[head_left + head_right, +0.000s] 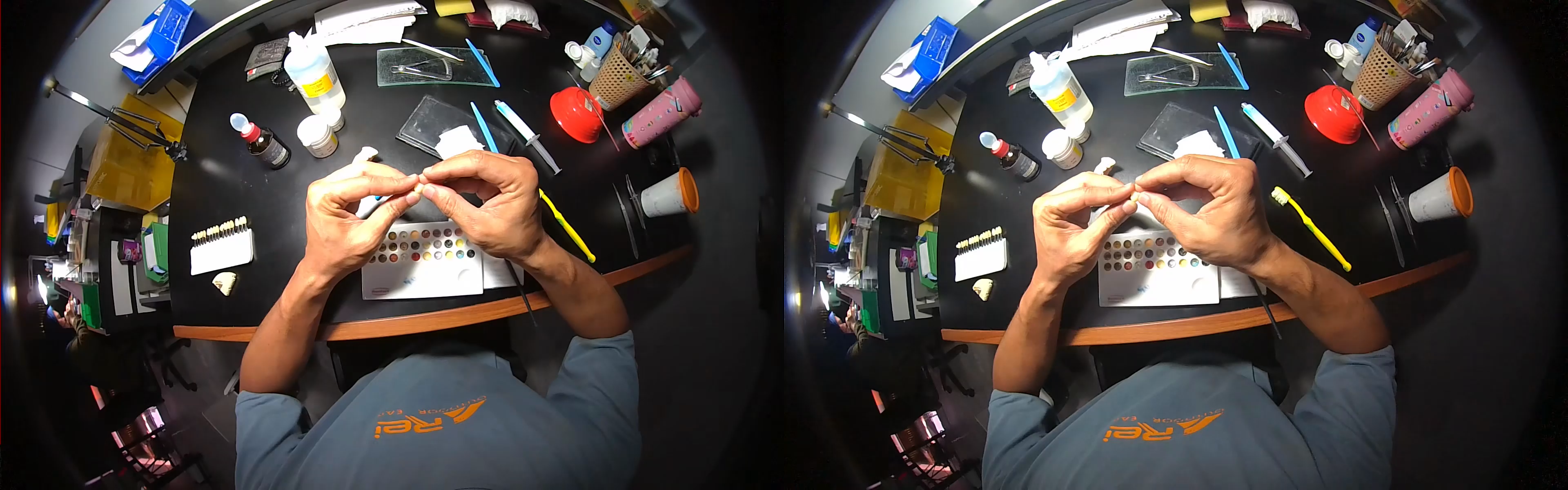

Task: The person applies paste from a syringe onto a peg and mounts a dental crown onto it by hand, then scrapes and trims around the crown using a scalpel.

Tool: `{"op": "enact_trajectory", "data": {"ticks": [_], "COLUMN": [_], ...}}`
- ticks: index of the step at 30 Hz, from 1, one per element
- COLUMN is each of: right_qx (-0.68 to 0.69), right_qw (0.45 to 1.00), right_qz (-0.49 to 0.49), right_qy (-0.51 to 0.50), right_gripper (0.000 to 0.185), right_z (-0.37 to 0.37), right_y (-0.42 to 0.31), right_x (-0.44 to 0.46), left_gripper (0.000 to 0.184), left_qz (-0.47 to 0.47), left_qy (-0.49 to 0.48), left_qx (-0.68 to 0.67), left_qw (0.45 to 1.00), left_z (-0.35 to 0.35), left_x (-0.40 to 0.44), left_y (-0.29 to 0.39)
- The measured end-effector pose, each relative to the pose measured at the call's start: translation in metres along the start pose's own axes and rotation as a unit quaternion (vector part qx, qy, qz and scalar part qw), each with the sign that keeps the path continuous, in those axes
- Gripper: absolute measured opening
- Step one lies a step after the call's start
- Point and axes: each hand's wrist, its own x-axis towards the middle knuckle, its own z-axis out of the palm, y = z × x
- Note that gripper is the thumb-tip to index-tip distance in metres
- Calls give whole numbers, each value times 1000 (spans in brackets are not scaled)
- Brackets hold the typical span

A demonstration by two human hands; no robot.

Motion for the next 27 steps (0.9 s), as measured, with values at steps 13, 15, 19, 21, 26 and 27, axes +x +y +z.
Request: {"op": "enact_trajectory", "data": {"ticks": [13,15,19,21,26,27], "right_qx": [5,4,14,16,-20,-25], "right_qw": [1000,1000,1000,1000,1000,1000], "right_qz": [3,-1,0,4,5,5], "right_qy": [1,4,10,13,7,10], "right_gripper": [19,21,24,24,17,15], "right_z": [1,2,3,3,2,2], "right_y": [-3,-4,-2,-2,-4,-5], "right_x": [1,2,1,1,0,1], "left_gripper": [20,20,20,20,19,19], "left_qz": [-24,-30,-37,-38,-28,-27], "left_qy": [13,19,23,25,17,18], "left_qx": [-41,-49,-53,-57,-26,-26], "left_qw": [999,998,998,997,999,999], "left_z": [-2,-2,-3,-3,-4,-4], "left_x": [0,0,-1,-1,0,0], "left_y": [-2,-2,-2,-2,-3,-3]}}
